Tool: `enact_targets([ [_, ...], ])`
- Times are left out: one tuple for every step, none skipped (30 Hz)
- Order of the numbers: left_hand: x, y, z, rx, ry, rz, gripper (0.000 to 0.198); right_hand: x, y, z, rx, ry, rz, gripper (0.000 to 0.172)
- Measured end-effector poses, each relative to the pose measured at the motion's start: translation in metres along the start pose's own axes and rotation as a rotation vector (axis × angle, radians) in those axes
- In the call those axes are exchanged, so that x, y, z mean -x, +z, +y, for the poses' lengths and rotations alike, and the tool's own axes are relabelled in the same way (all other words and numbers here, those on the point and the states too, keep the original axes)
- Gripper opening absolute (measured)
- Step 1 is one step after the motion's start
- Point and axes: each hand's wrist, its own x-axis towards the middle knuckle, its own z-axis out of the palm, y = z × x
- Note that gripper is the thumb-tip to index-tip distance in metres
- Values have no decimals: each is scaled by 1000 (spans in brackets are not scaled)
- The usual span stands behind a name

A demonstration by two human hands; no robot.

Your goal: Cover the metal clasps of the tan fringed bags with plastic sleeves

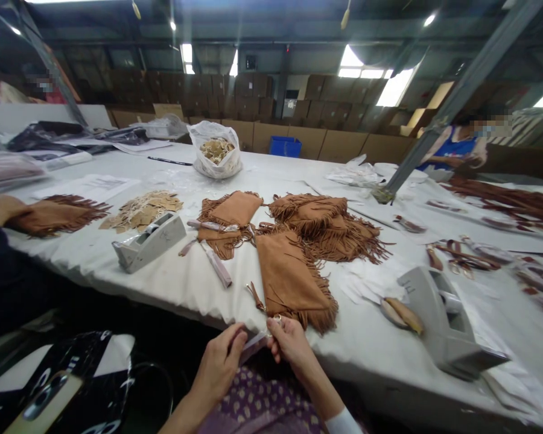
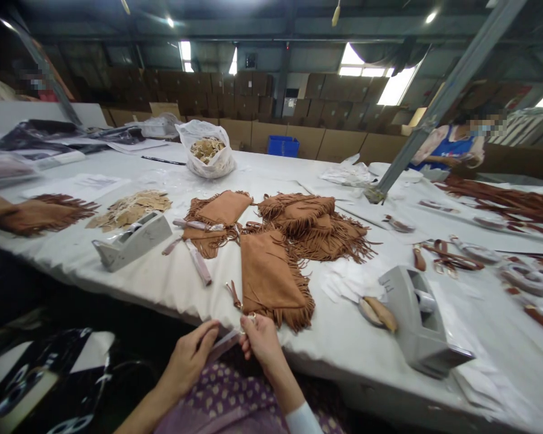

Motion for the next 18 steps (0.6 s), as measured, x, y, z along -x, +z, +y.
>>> enact_targets([
  [-8, 6, 7, 72, -32, -40, 36, 0, 0, 0, 9, -4, -4, 45],
  [-15, 14, 12, 150, -69, -92, 37, 0, -1, 1, 19, -6, -8, 45],
  [-21, 22, 16, 228, -111, -146, 38, 0, -1, 1, 30, -9, -10, 45],
  [-24, 29, 17, 301, -156, -191, 39, -1, -2, 2, 41, -12, -12, 45],
  [-27, 36, 18, 367, -201, -219, 41, -1, -2, 3, 53, -18, -9, 45],
  [-28, 41, 17, 422, -243, -230, 43, -2, -2, 4, 69, -25, -4, 45],
  [-27, 44, 16, 465, -281, -236, 44, -2, -1, 5, 88, -31, 5, 44],
  [-27, 46, 16, 499, -313, -237, 44, -2, 1, 6, 107, -35, 18, 43],
  [-25, 46, 15, 529, -339, -237, 43, -1, 3, 6, 129, -37, 34, 42],
  [-23, 46, 15, 551, -360, -237, 43, 1, 4, 7, 150, -34, 57, 41],
  [-21, 45, 14, 560, -374, -236, 44, 4, 4, 7, 169, -29, 92, 40],
  [-19, 43, 13, 556, -381, -231, 44, 7, 1, 7, 186, -25, 140, 37],
  [-17, 42, 11, 537, -382, -215, 46, 10, -4, 5, 202, -24, 204, 33],
  [-16, 42, 8, 505, -393, -195, 48, 14, -13, 4, 219, -27, 284, 28],
  [-16, 42, 4, 473, -423, -169, 51, 19, -26, 1, 238, -34, 374, 26],
  [-16, 42, -2, 452, -456, -152, 55, 25, -42, -3, 256, -44, 469, 24],
  [-16, 43, -8, 444, -481, -153, 58, 34, -63, -8, 273, -54, 559, 24],
  [-17, 44, -15, 441, -499, -128, 60, 44, -87, -14, 289, -63, 641, 26],
])
